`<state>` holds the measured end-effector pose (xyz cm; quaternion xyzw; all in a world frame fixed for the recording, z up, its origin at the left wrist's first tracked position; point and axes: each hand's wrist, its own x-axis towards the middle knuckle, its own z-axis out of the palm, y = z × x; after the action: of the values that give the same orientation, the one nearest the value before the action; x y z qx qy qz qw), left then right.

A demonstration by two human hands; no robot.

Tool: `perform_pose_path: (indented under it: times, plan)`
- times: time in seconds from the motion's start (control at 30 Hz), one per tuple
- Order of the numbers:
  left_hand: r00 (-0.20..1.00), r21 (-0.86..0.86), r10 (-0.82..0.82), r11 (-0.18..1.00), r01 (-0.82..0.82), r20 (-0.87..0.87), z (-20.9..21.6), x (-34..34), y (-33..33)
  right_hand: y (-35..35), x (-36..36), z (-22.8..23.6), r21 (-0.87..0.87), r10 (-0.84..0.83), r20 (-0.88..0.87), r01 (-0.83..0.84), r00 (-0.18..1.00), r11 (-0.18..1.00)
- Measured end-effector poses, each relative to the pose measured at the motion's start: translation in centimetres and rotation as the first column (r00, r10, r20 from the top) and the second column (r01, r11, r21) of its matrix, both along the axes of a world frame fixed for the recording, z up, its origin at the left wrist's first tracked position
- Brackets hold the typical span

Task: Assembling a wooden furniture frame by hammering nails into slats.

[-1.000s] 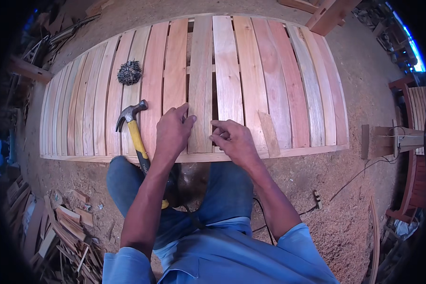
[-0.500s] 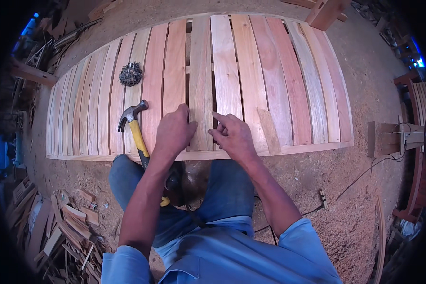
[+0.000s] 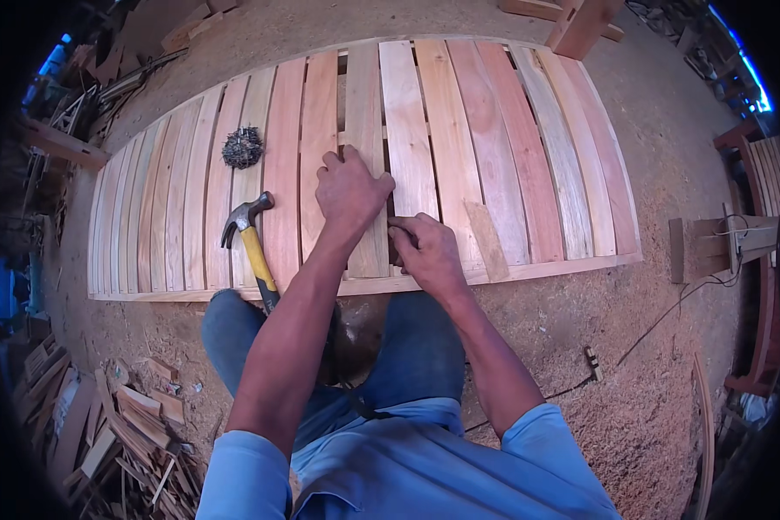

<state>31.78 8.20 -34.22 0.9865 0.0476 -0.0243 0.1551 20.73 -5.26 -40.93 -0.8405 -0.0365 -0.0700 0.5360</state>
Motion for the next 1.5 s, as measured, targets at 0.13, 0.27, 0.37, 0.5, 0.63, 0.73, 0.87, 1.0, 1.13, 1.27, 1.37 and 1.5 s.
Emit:
perform_pose_path:
  times: [0.13, 0.27, 0.37, 0.5, 0.63, 0.73, 0.87, 1.0, 1.13, 1.27, 1.37, 1.5]
  plan:
    - [0.997, 0.010, -0.002, 1.000, 0.001, 0.077, -0.8, -0.1, 0.6, 0.2, 0.0, 0.2, -0.008, 0.010, 0.014, -0.010, 1.000, 1.000]
    - [0.999, 0.028, -0.014, 1.000, 0.013, 0.049, -0.4, 0.0, 0.8, 0.4, -0.2, 0.9, -0.033, 0.012, -0.033, -0.013, 0.999, 0.999]
    - [0.999, 0.026, -0.017, 1.000, 0.016, 0.039, -0.3, 0.0, 0.6, 0.3, -0.3, 0.6, -0.044, 0.006, -0.022, -0.007, 1.000, 0.999]
    - [0.999, 0.049, -0.033, 0.998, 0.032, 0.025, 0.0, 0.2, 0.7, 0.3, -0.3, 0.2, -0.047, 0.012, -0.004, -0.012, 1.000, 0.999]
    - [0.999, 0.053, -0.040, 0.998, 0.039, 0.020, 0.0, 0.2, 0.6, 0.2, -0.4, 0.7, 0.025, 0.004, -0.078, -0.002, 0.997, 1.000]
    - [0.999, 0.041, -0.045, 0.998, 0.044, 0.013, 0.4, 0.5, 1.0, 0.2, -1.3, 1.2, -0.042, -0.047, 0.084, 0.051, 0.995, 0.998]
    - [0.998, -0.001, -0.042, 0.999, 0.042, -0.048, 2.6, 1.1, 2.4, 1.3, -6.2, 2.8, -0.122, -0.097, 0.215, 0.125, 0.972, 0.985]
    - [0.996, -0.037, -0.081, 0.996, 0.079, -0.047, 3.6, 1.4, 3.3, 2.3, -8.5, 2.8, -0.399, -0.063, 0.246, 0.160, 0.967, 0.903]
    - [0.998, -0.066, -0.056, 0.996, 0.055, -0.026, 3.0, 1.2, 3.2, 2.7, -8.5, 2.7, -0.490, 0.031, 0.246, 0.096, 0.969, 0.867]
    - [0.997, -0.098, -0.071, 0.993, 0.072, 0.015, 2.9, 0.7, 3.0, 2.9, -8.7, 2.8, -0.512, 0.048, 0.248, 0.089, 0.967, 0.854]
    - [0.997, -0.095, -0.072, 0.993, 0.075, 0.034, 2.5, 0.5, 2.9, 2.6, -8.7, 2.8, -0.458, 0.032, 0.256, 0.093, 0.966, 0.884]
    - [0.998, -0.104, -0.059, 0.993, 0.061, 0.024, 1.8, 0.7, 2.5, 1.8, -9.8, 2.6, -0.224, -0.099, 0.207, 0.146, 0.973, 0.964]
